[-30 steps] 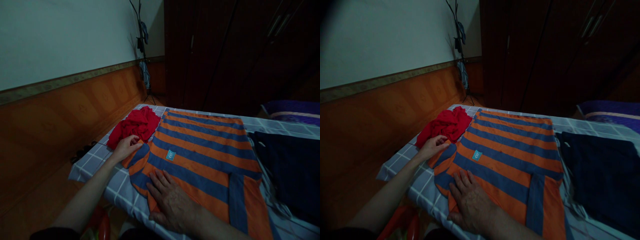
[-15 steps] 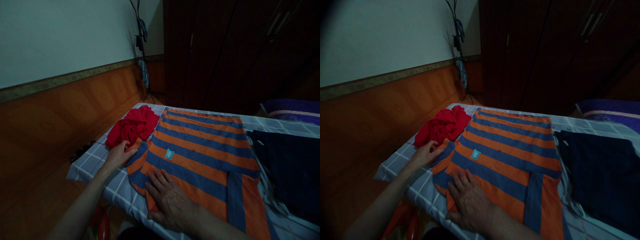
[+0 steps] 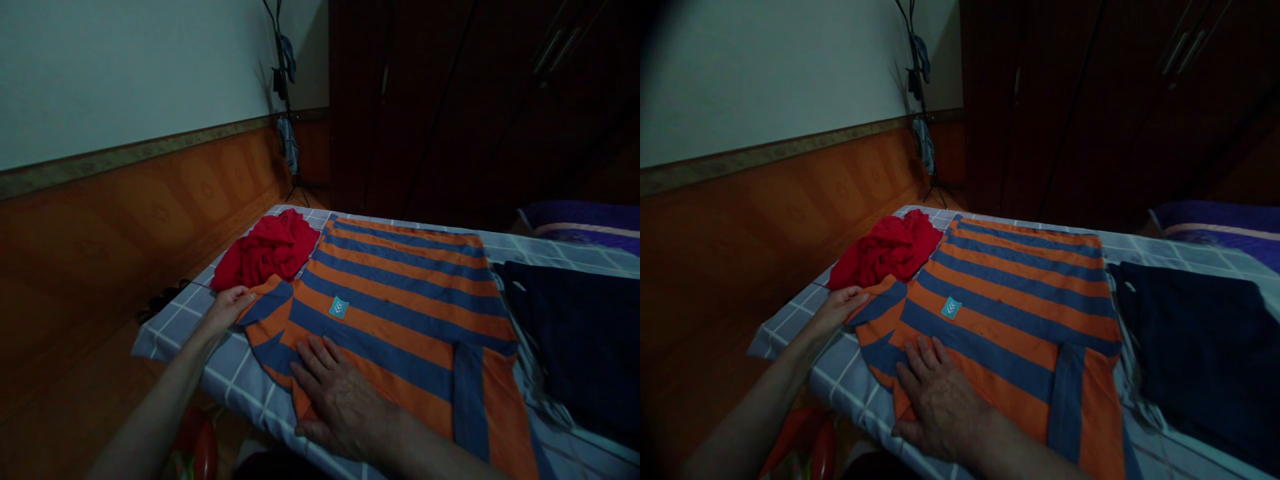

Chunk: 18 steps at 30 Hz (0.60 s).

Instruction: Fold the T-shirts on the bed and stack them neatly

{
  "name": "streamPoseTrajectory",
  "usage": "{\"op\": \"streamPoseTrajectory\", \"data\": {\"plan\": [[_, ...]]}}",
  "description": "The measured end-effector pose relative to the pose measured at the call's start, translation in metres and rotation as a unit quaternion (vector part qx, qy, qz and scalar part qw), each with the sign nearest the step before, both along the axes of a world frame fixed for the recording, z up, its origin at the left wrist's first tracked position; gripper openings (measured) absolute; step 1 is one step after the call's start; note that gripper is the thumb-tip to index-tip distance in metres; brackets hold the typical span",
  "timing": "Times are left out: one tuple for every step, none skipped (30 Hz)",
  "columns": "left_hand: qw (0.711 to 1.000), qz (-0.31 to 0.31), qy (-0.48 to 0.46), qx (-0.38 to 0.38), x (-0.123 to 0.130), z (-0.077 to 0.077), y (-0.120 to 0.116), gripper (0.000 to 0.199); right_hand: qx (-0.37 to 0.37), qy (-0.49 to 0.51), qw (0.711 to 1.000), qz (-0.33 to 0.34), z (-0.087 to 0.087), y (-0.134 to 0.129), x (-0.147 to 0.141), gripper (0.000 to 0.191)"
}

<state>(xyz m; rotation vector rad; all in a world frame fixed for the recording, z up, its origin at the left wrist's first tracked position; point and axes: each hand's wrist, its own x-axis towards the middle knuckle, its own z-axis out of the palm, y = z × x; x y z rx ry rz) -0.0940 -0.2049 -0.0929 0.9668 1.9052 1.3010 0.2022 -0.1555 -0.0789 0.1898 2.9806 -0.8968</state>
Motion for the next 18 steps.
{"op": "streamPoseTrajectory", "data": {"plan": [[1.000,0.010,-0.006,0.004,0.001,0.002,-0.001,0.040,-0.001,0.003,1.000,0.002,0.001,0.000,0.001,0.075],[1.000,0.022,-0.013,0.007,0.003,0.003,-0.002,0.039,-0.004,0.007,1.000,0.002,0.001,0.000,0.001,0.076],[0.999,0.032,-0.021,0.011,0.005,0.005,-0.003,0.040,-0.006,0.012,1.000,0.001,0.002,0.001,0.002,0.078],[0.999,0.039,-0.030,0.015,0.006,0.008,-0.004,0.041,-0.008,0.016,1.000,0.001,0.002,0.001,0.003,0.079],[0.998,0.043,-0.040,0.020,0.007,0.010,-0.004,0.041,-0.010,0.018,1.000,0.003,0.003,0.001,0.003,0.080],[0.998,0.044,-0.049,0.024,0.008,0.013,-0.003,0.042,-0.012,0.016,1.000,0.006,0.004,0.000,0.003,0.081],[0.997,0.045,-0.056,0.029,0.010,0.016,-0.002,0.042,-0.014,0.014,1.000,0.009,0.004,0.000,0.003,0.081],[0.997,0.046,-0.058,0.031,0.011,0.019,0.000,0.042,-0.016,0.011,1.000,0.011,0.005,0.000,0.003,0.079],[0.997,0.047,-0.052,0.032,0.012,0.022,0.003,0.042,-0.018,0.009,1.000,0.012,0.005,-0.001,0.003,0.078],[0.998,0.046,-0.034,0.031,0.013,0.025,0.006,0.041,-0.020,0.009,1.000,0.011,0.005,-0.001,0.002,0.078],[0.999,0.043,-0.003,0.032,0.015,0.028,0.009,0.039,-0.023,0.008,1.000,0.010,0.005,-0.001,0.002,0.079],[0.998,0.038,0.039,0.036,0.017,0.030,0.012,0.037,-0.026,0.007,1.000,0.010,0.005,-0.001,0.001,0.079],[0.995,0.033,0.091,0.039,0.020,0.032,0.015,0.033,-0.029,0.005,1.000,0.011,0.005,-0.001,0.001,0.079],[0.988,0.026,0.146,0.040,0.023,0.035,0.018,0.029,-0.033,0.001,0.999,0.012,0.005,-0.001,0.001,0.079],[0.979,0.021,0.200,0.040,0.026,0.037,0.019,0.025,-0.035,0.000,0.999,0.013,0.005,-0.001,0.001,0.079],[0.968,0.015,0.248,0.035,0.030,0.039,0.020,0.023,-0.035,0.001,0.999,0.013,0.006,0.000,0.002,0.079],[0.957,0.009,0.288,0.025,0.032,0.040,0.020,0.023,-0.033,0.003,0.999,0.012,0.008,0.000,0.002,0.079],[0.948,0.003,0.319,0.012,0.034,0.041,0.020,0.024,-0.028,0.007,1.000,0.009,0.010,0.001,0.003,0.078]]}}
